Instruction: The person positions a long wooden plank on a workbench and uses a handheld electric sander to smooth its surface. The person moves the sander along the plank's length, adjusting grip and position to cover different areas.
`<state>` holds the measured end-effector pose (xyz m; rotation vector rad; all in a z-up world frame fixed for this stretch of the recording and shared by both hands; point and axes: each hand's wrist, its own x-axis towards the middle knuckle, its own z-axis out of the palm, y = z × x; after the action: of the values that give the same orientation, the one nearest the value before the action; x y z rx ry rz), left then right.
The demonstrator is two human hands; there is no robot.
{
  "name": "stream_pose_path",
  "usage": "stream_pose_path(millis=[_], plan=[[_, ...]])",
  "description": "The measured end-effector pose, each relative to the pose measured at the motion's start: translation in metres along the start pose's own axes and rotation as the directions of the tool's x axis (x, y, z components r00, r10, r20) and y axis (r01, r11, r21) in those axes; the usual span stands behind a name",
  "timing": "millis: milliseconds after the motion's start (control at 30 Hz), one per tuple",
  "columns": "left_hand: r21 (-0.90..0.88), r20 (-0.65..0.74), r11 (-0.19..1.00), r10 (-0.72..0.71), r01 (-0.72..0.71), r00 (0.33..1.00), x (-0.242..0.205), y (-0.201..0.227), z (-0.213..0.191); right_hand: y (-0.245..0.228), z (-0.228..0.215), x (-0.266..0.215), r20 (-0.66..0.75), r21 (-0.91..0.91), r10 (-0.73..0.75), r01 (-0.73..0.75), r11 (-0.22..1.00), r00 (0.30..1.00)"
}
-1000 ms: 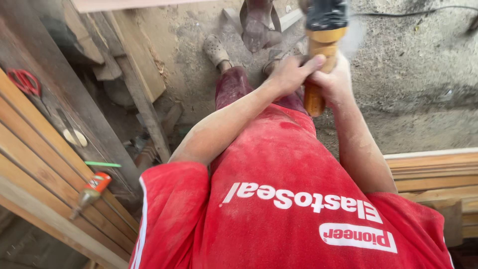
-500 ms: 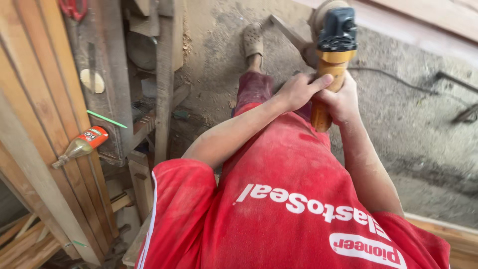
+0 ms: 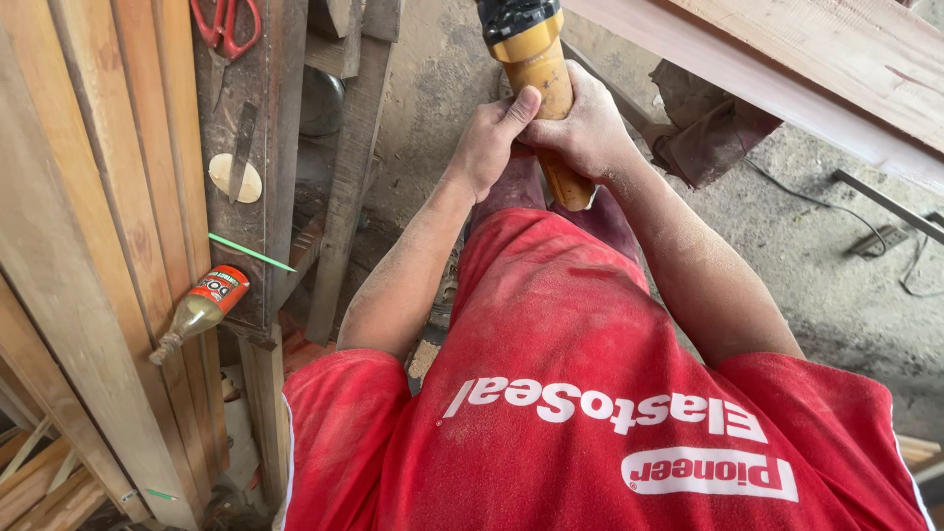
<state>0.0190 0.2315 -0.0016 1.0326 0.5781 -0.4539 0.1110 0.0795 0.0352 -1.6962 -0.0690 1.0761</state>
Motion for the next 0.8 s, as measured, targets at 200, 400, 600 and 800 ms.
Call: stream_pose_path(millis=[200,400,600,800], plan=[[0.245,0.061,0.969,-0.02,0.005,0.998,0.001,0.006,0.021,-0.004,-0.005,-0.025,-0.03,0.22,0.037,-0.029,0.975,0.999],[0.289,0.062,0.957,-0.053,0.033,0.997,-0.007,0.007,0.012,-0.003,0.003,-0.022,-0.036,0.133,0.065,-0.059,0.989,0.997],[0.104,-0.015,0.994,-0.035,0.036,0.999,-0.01,0.026,-0.017,-0.015,0.019,0.004,-0.015,0.001,0.004,-0.004,1.0,1.0],[0.225,0.034,0.973,-0.066,0.056,0.997,-0.007,0.02,0.012,-0.011,0.0,-0.021,-0.052,0.158,0.061,-0.052,0.986,0.997]])
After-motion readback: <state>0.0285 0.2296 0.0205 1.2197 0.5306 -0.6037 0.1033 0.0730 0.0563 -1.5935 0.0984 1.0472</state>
